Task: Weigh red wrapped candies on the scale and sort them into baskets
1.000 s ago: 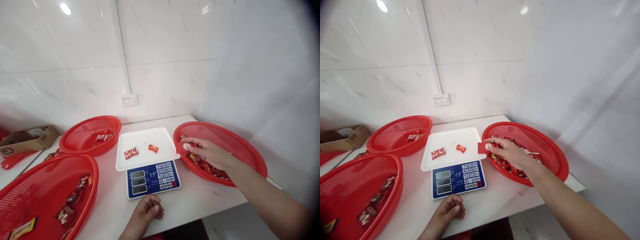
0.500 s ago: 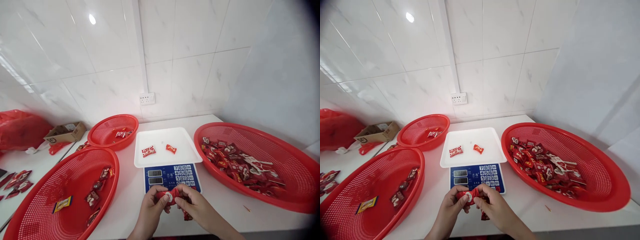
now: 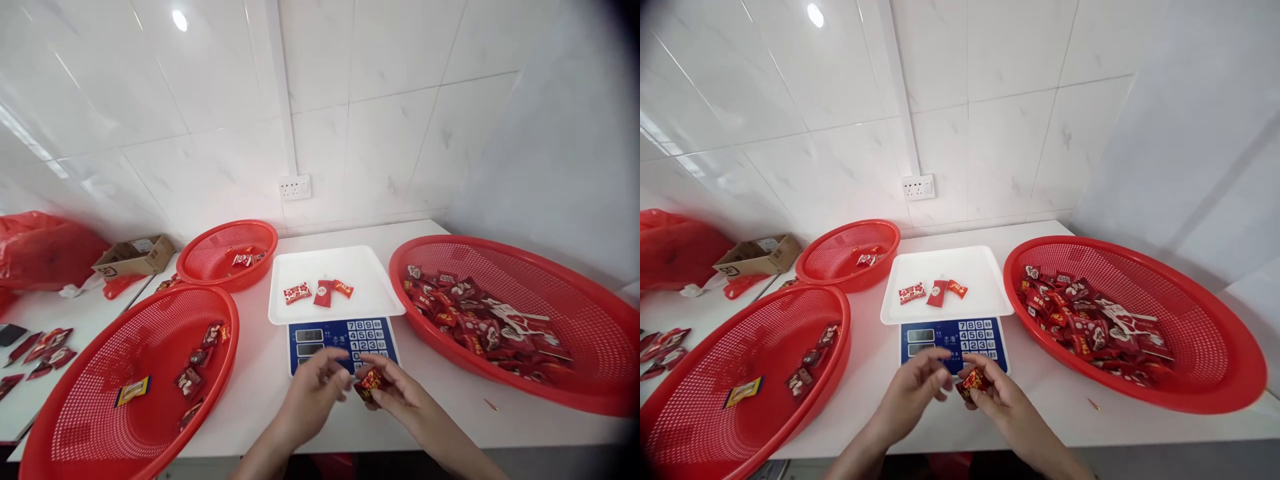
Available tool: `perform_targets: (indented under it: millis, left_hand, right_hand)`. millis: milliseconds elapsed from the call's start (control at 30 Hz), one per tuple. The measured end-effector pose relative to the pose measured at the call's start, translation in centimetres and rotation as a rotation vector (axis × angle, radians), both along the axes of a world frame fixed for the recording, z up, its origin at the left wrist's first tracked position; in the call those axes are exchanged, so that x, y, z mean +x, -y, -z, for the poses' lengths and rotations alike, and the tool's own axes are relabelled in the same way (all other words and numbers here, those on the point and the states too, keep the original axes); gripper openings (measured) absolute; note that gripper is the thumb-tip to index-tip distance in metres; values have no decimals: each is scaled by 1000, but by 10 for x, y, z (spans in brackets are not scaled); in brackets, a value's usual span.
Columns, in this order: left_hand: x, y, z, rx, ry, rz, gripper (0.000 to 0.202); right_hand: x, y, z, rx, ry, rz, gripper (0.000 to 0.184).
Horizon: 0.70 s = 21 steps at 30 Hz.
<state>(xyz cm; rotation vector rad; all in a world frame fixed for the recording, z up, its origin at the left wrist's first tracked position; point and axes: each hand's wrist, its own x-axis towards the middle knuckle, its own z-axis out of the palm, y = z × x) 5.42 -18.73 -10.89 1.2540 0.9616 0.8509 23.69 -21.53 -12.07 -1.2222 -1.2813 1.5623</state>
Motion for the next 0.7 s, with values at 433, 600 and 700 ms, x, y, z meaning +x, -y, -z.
perform_targets:
  millis: [433, 600, 700]
  left_hand:
    - [-1, 28, 54, -68, -3, -9, 23]
    - [-3, 30, 58, 2, -44, 9, 27]
    - [-3, 30, 58, 25, -60, 21, 32]
  right_hand:
    - [-20, 14, 37, 31, 294, -40, 50]
    - [-19, 15, 37, 90, 332, -21, 41]
    - [-20, 15, 34, 91, 349, -2, 40]
